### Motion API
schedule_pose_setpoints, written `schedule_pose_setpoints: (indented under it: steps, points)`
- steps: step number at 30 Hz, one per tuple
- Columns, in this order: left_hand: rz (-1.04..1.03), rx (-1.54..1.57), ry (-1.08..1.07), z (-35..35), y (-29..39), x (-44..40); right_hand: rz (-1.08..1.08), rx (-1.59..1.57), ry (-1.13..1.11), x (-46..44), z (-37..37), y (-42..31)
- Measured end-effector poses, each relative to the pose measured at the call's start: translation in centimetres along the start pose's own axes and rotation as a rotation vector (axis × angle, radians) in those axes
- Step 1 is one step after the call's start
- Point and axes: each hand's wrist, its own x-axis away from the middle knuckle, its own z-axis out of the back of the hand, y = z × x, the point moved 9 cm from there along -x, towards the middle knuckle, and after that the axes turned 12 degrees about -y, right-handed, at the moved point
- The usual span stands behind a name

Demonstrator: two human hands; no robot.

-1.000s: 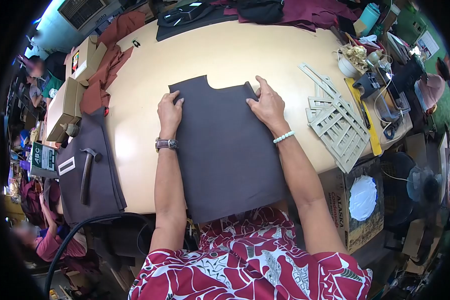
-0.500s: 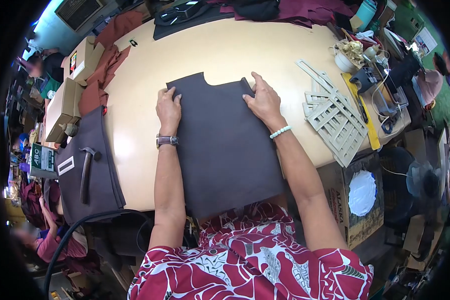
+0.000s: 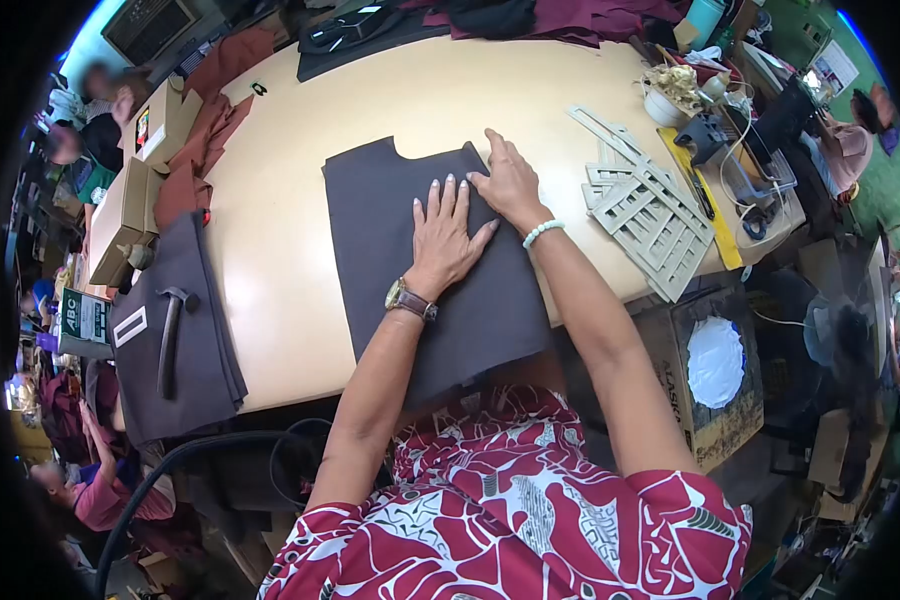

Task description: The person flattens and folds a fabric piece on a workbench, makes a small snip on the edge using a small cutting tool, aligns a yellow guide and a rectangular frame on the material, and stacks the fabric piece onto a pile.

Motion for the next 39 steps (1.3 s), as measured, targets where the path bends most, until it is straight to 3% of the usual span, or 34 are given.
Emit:
schedule_pose_setpoints:
  steps: [4, 8, 15, 21, 25, 29, 34, 37, 39]
  points:
    - [-0.005, -0.013, 0.015, 0.0, 0.0, 0.1, 0.030, -0.171, -0.067, 1.7, 1.4, -0.4]
    - [-0.023, -0.023, 0.021, 0.0, -0.1, 0.1, 0.348, -0.033, -0.126, 5.6, 2.0, -1.7]
    - [-0.052, 0.001, 0.044, 1.0, -0.1, 0.6, 0.349, 0.018, -0.174, 7.1, 1.6, -1.7]
    - [0.184, -0.001, -0.006, 4.8, -4.3, 6.1, 0.357, 0.080, -0.145, 7.0, 1.5, -1.8]
    - [0.364, -0.003, -0.069, 5.2, -7.5, 10.4, 0.320, 0.139, -0.164, 6.3, 1.1, -1.6]
    - [0.502, 0.020, 0.004, 5.8, -9.4, 13.5, 0.260, 0.171, -0.141, 5.7, 1.0, -1.5]
    - [0.524, -0.008, 0.062, 5.2, -10.2, 15.7, 0.058, 0.032, -0.063, 5.4, 1.3, -1.0]
    - [0.509, -0.065, 0.095, 5.3, -9.9, 15.4, -0.147, -0.137, -0.132, 4.5, 1.2, -0.9]
    - [0.503, -0.085, 0.106, 5.3, -9.9, 15.0, -0.126, -0.129, -0.103, 3.4, 0.6, 0.0]
